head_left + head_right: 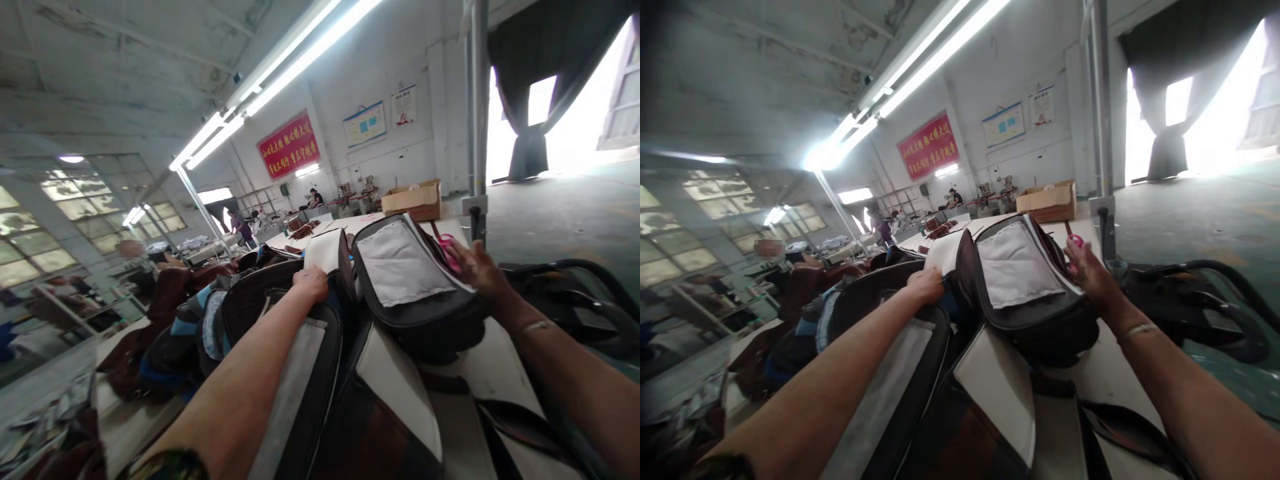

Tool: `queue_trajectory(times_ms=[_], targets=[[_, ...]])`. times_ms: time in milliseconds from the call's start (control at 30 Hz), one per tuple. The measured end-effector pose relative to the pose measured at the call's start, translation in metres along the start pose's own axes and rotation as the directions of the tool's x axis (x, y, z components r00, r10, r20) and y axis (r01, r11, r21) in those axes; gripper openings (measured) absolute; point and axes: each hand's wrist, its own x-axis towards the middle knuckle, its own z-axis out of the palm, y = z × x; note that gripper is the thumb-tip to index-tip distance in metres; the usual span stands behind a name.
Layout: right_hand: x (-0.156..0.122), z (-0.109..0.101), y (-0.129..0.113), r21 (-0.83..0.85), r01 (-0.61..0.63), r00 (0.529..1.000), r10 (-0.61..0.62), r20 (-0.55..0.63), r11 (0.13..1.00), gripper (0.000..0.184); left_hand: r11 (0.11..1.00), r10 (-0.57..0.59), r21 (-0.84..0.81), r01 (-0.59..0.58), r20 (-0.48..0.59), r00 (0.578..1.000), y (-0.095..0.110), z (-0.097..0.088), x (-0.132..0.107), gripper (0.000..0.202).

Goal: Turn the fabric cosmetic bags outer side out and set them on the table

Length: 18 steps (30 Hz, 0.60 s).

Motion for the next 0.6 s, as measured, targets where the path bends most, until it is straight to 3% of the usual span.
queue_trajectory(times_ms=[100, 167, 233, 300, 433, 533, 600], targets=[[-0.042, -0.022, 0.033, -0.001, -0.113, 0.993, 0.113, 0.040, 0.994, 0.087, 0.999, 0.006, 0.034, -0.008, 0.064, 0.998, -0.011, 0.000, 0.006, 0.035], [-0.064, -0.026, 0.056, -0.120, -0.220, 0.975, 0.221, -0.008, 0.968, 0.106, 0.999, 0.017, 0.038, -0.021, 0.092, 0.996, -0.018, -0.006, 0.004, 0.033], [-0.074, -0.023, 0.071, -0.194, -0.328, 0.945, 0.321, -0.071, 0.924, 0.113, 0.999, 0.033, 0.034, -0.037, 0.104, 0.994, -0.020, -0.011, 0.001, 0.033], [-0.068, -0.015, 0.073, -0.208, -0.386, 0.922, 0.373, -0.100, 0.898, 0.112, 0.999, 0.038, 0.029, -0.041, 0.094, 0.995, -0.018, -0.013, -0.002, 0.038], [-0.035, -0.004, 0.060, -0.196, -0.337, 0.939, 0.313, -0.143, 0.921, 0.118, 0.999, 0.011, 0.042, -0.011, 0.006, 1.000, -0.010, -0.007, -0.008, 0.052], [-0.027, -0.014, 0.065, -0.131, -0.347, 0.935, 0.332, -0.121, 0.929, 0.104, 0.999, 0.014, 0.040, -0.012, -0.061, 0.998, -0.008, 0.001, -0.011, 0.059], [-0.039, -0.034, 0.076, -0.061, -0.387, 0.921, 0.382, -0.074, 0.920, 0.085, 0.999, 0.017, 0.035, -0.014, -0.084, 0.996, -0.011, 0.007, -0.011, 0.062]])
